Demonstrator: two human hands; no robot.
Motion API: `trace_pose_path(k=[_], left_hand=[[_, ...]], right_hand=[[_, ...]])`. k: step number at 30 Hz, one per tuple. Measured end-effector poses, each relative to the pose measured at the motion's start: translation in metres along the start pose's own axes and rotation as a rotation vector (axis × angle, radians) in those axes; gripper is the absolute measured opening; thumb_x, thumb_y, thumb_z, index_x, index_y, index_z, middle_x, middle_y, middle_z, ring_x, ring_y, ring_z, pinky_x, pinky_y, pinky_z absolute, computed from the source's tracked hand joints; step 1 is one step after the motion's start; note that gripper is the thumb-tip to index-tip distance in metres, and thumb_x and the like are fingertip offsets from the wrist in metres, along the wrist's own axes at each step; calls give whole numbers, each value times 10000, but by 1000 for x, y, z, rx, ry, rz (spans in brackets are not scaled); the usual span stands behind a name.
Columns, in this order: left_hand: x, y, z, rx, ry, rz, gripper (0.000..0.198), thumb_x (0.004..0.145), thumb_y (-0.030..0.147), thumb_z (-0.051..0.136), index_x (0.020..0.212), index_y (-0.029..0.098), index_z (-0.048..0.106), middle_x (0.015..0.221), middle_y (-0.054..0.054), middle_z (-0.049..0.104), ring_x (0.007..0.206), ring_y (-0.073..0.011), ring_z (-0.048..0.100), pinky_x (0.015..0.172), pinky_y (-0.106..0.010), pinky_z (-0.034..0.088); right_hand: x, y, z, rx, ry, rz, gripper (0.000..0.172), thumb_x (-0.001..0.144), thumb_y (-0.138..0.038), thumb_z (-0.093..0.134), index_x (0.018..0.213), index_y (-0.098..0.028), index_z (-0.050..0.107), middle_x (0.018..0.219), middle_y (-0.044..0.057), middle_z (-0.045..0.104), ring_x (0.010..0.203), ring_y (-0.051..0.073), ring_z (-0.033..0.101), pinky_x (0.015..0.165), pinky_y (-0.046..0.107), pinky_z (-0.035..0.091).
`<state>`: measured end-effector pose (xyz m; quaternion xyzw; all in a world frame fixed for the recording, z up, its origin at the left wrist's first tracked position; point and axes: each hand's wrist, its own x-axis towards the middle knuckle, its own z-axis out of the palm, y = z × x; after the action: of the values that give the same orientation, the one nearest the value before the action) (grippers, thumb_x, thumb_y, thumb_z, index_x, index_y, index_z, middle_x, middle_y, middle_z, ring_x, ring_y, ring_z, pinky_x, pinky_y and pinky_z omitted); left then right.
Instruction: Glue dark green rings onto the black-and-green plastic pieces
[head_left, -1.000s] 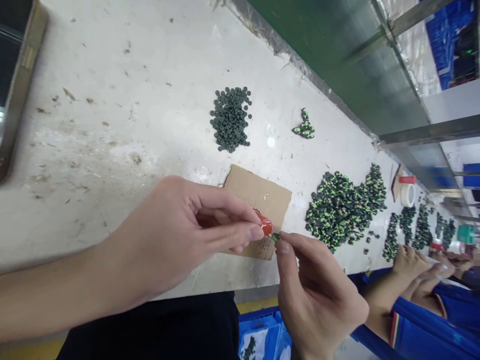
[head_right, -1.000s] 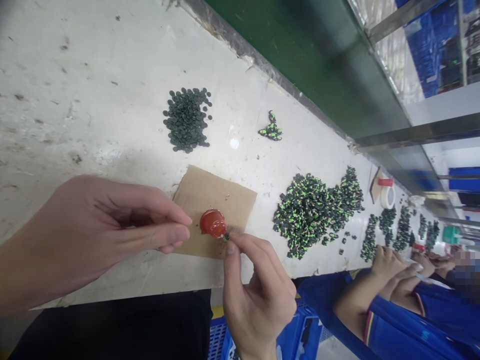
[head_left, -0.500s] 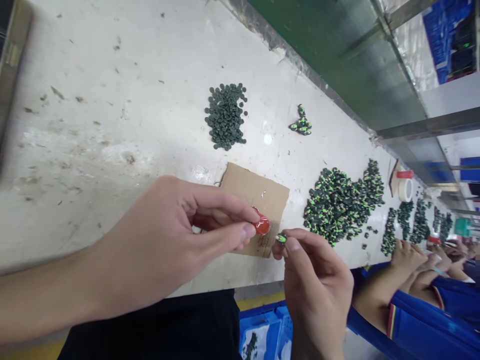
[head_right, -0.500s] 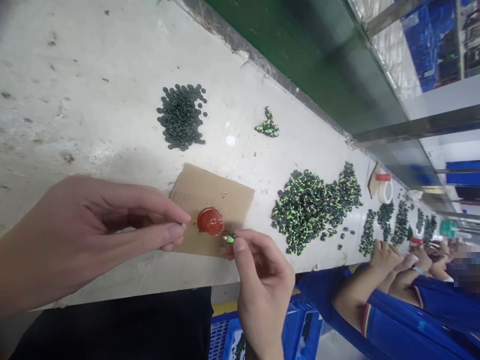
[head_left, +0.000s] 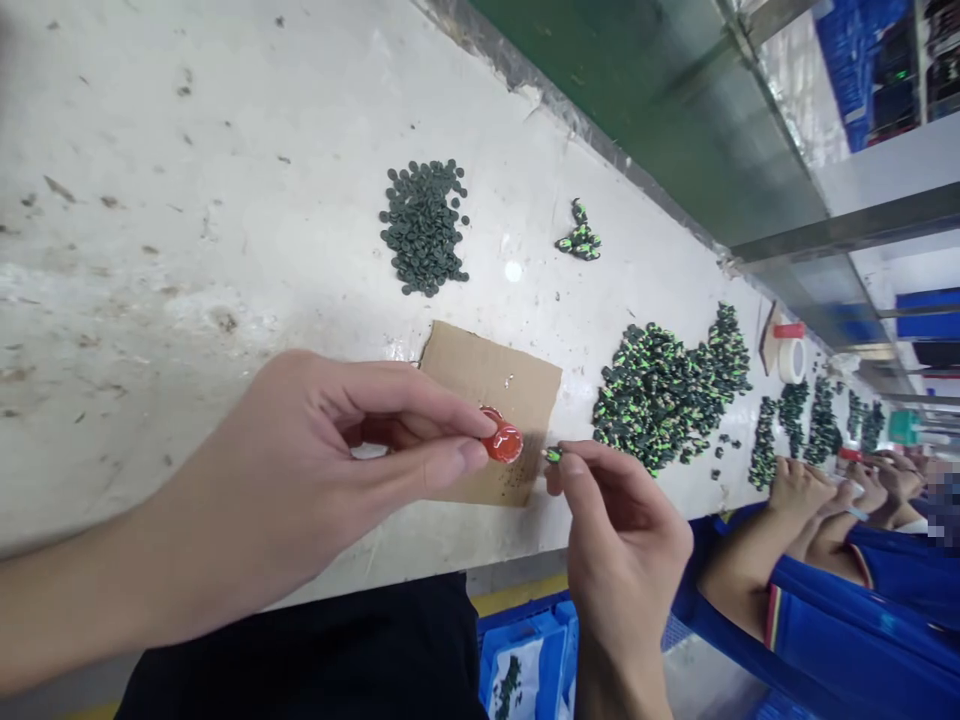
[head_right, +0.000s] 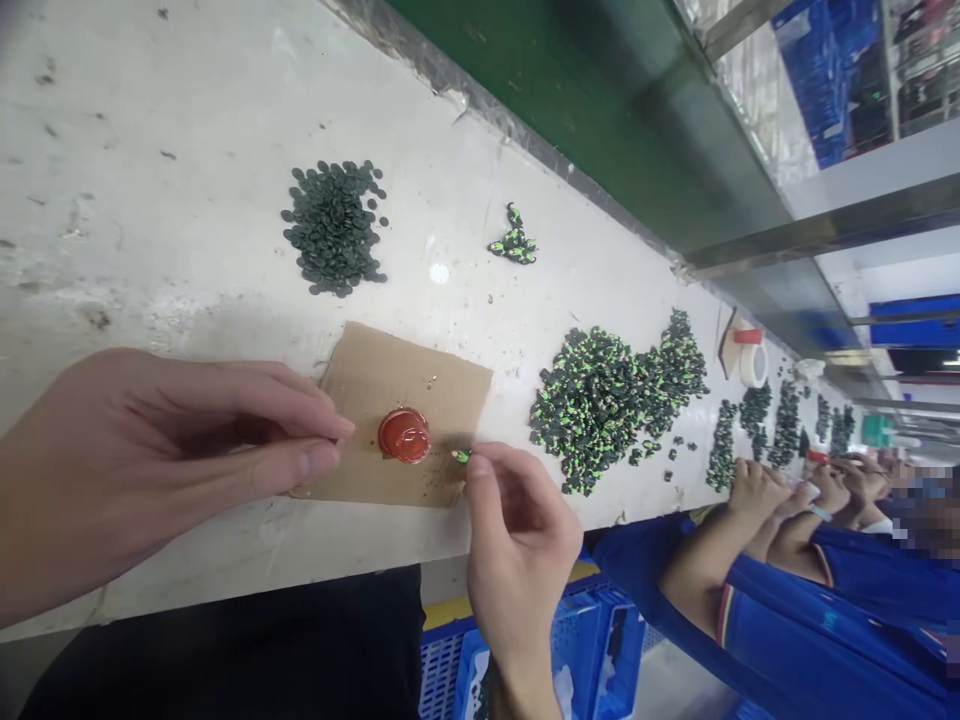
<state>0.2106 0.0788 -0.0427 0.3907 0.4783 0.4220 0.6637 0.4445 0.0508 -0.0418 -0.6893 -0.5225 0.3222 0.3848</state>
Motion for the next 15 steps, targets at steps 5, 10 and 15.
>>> trace_pose_path(k=[5,10,15], left_hand=[[1,0,1,10,21,-18,270,787,156,812,810,419,865,775,118,808,675,-68,770,630,15,532],[1,0,0,21,18,-18,244,781,174,817,785,414,863,717,104,793,607,-78,756,571,3,528],[1,3,4,-20,31,-90,163,729,162,838,745,321,872,727,28,806,579,-127,761,563,-53,568]], right_hand=[[-4,6,2,-198,-62,-148,93,894,-149,745,934,-215,796,900,27,784,774,153,724,718,261,579],[-1,6,3,-265,-94,-185,94,894,-143,731,913,-211,794,887,23,786,769,150,720,727,263,567],[-7,-8,-6,-129,5,-95,68,944,-225,733,910,-237,791,777,-1,766,663,106,714,603,158,572]])
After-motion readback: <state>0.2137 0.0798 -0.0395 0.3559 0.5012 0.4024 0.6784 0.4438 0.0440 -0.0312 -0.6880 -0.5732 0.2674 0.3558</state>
